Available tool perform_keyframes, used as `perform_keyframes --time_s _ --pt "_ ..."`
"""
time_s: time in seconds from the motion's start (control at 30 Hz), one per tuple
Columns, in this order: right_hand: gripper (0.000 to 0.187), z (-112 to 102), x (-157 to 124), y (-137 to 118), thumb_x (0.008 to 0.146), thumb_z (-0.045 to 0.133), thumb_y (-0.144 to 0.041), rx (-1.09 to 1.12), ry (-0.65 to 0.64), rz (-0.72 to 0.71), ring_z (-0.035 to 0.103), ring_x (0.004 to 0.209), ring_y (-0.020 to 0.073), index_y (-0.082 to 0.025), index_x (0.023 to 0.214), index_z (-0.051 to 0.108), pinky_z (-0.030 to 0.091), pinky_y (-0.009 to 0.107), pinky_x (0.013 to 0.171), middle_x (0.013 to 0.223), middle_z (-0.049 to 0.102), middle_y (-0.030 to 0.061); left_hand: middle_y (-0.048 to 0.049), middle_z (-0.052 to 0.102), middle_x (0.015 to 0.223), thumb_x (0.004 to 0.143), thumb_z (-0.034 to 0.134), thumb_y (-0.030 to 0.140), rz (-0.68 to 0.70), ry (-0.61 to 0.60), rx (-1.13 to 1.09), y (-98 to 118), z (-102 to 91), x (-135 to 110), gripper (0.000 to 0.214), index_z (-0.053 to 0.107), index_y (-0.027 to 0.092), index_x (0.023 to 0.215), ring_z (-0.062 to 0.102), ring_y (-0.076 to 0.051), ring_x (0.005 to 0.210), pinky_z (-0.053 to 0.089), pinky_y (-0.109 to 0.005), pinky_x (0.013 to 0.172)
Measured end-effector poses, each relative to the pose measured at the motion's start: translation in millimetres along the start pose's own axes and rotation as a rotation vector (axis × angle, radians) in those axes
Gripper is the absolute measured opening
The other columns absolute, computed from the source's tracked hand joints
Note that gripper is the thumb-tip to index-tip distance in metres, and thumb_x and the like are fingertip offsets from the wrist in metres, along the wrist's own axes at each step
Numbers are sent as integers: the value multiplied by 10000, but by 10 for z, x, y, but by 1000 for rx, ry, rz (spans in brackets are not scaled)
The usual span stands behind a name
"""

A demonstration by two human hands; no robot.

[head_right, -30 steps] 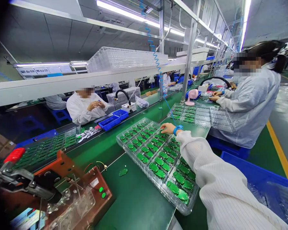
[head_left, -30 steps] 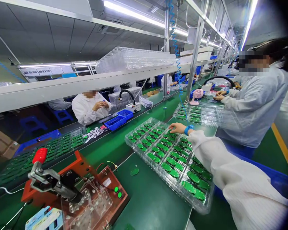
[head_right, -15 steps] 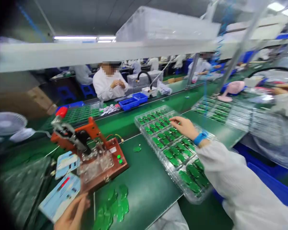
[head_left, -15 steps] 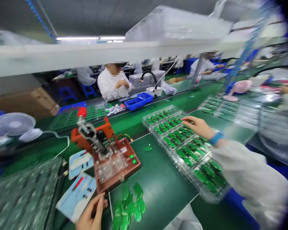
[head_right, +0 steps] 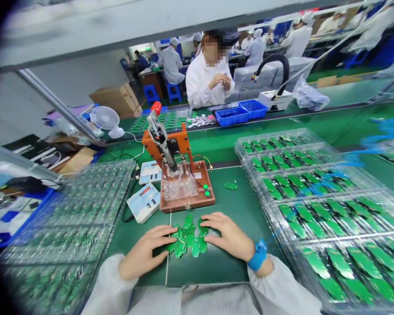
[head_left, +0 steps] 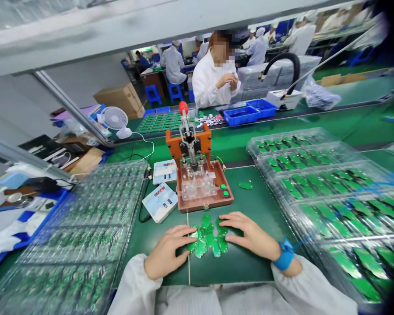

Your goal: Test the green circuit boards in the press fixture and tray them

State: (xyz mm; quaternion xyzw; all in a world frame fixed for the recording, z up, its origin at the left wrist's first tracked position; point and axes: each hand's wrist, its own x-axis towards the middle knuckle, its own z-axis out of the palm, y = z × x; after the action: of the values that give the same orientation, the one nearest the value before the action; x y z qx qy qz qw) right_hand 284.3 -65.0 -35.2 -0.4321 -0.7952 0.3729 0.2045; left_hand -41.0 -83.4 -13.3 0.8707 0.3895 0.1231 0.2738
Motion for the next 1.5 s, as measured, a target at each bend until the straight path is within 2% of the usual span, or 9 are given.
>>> perform_keyframes --time_s 0.13,0.3,0.4,0.53,0.7,0.9,1.23,1.37,1.5 --pt "317 -29 116 66 929 717 -436 -1 -40 -23 595 1283 294 -302 1216 743 467 531 1118 1371 691 62 -56 666 1394 867 676 109 -3 -28 38 -25 15 -11 427 703 263 1265 603 -301 1304 523 -545 1079" --pt "289 -22 114 56 925 716 -458 13 6 -35 636 1227 269 -281 1151 752 511 479 1079 1312 719 65 -86 685 1355 954 647 211 49 114 57 -45 100 -48 331 696 248 1280 652 -255 1233 577 -430 1024" --pt "281 -64 95 -6 924 713 -467 17 61 -50 654 1214 251 -276 1127 751 538 434 1053 1294 722 66 -97 714 1285 968 644 242 109 196 86 -4 95 -54 270 711 231 1230 671 -252 1184 591 -427 998" --pt "240 -210 252 -149 946 685 -453 -9 186 -106 632 1242 246 -274 1096 738 507 440 1083 1316 702 62 -97 732 1236 951 677 251 175 361 69 51 -142 108 189 730 220 1130 670 -250 1166 567 -455 1018" --pt "236 -403 828 -198 935 699 -435 -83 290 -190 630 1211 268 -266 1094 741 484 484 1073 1250 724 71 -95 741 1195 940 698 251 173 534 173 -109 -528 619 153 749 195 1072 655 -260 1154 549 -478 1014" --pt "242 -481 1248 -76 867 787 -385 -160 253 -249 641 1198 285 -242 1059 751 456 496 1076 1218 749 74 -68 744 1193 921 707 235 164 479 204 -279 -630 991 135 763 192 1036 656 -246 1120 542 -444 1012" --pt "221 -413 1160 -41 876 766 -419 -107 305 -298 597 1286 313 -289 1054 776 401 578 1146 1271 741 49 -71 744 1193 919 706 265 147 470 166 -265 -632 991 121 768 202 1002 636 -283 1176 542 -506 1035" --pt "162 -524 1147 -103 928 667 -382 -26 483 -315 657 1207 276 -273 958 782 501 504 1078 1215 757 60 -128 646 1366 940 680 291 124 590 197 -223 -471 876 227 733 193 1137 575 -324 1291 504 -569 1078" --pt "283 -918 1343 -369 1025 452 -322 71 829 -286 678 1133 239 -228 1134 695 555 456 988 1178 733 89 -122 693 1227 948 631 193 200 782 170 -113 -146 735 240 681 196 1183 642 -268 1166 559 -486 1001"
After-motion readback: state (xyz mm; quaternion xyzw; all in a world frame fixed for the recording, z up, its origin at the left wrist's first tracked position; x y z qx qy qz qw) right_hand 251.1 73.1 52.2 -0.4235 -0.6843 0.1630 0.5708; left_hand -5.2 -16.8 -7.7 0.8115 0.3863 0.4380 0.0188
